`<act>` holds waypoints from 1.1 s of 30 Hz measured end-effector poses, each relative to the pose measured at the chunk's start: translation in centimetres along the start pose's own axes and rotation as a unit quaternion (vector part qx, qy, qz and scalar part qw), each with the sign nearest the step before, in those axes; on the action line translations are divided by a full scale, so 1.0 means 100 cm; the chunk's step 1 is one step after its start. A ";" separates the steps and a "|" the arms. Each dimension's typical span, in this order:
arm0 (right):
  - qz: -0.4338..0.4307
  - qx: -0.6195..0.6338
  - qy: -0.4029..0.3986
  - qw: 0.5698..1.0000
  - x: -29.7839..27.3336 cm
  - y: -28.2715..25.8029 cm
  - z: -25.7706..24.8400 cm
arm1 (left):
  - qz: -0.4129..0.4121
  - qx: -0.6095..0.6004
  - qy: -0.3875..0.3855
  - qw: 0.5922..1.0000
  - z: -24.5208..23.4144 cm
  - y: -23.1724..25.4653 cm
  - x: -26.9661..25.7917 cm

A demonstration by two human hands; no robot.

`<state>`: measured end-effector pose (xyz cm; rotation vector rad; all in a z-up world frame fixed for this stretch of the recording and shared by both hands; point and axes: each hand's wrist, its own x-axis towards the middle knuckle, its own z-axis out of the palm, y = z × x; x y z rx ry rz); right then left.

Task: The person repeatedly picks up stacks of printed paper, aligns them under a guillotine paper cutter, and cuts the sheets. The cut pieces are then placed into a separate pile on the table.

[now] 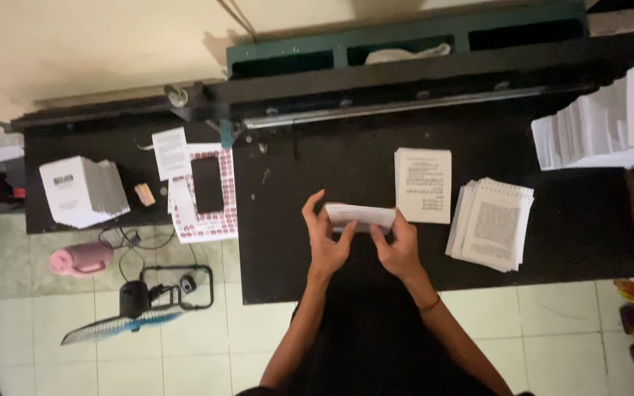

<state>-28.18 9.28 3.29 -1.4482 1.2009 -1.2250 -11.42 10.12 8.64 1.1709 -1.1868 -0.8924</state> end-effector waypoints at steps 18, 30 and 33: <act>0.029 0.042 -0.051 0.997 0.011 -0.005 0.021 | 0.009 -0.023 -0.066 0.998 -0.004 -0.056 0.004; 0.032 0.003 -0.063 0.998 0.010 -0.015 0.024 | 0.037 -0.033 -0.057 0.997 -0.013 -0.012 0.010; 0.033 0.006 -0.080 0.996 0.007 0.003 0.023 | 0.021 -0.117 -0.047 0.992 -0.010 -0.018 0.000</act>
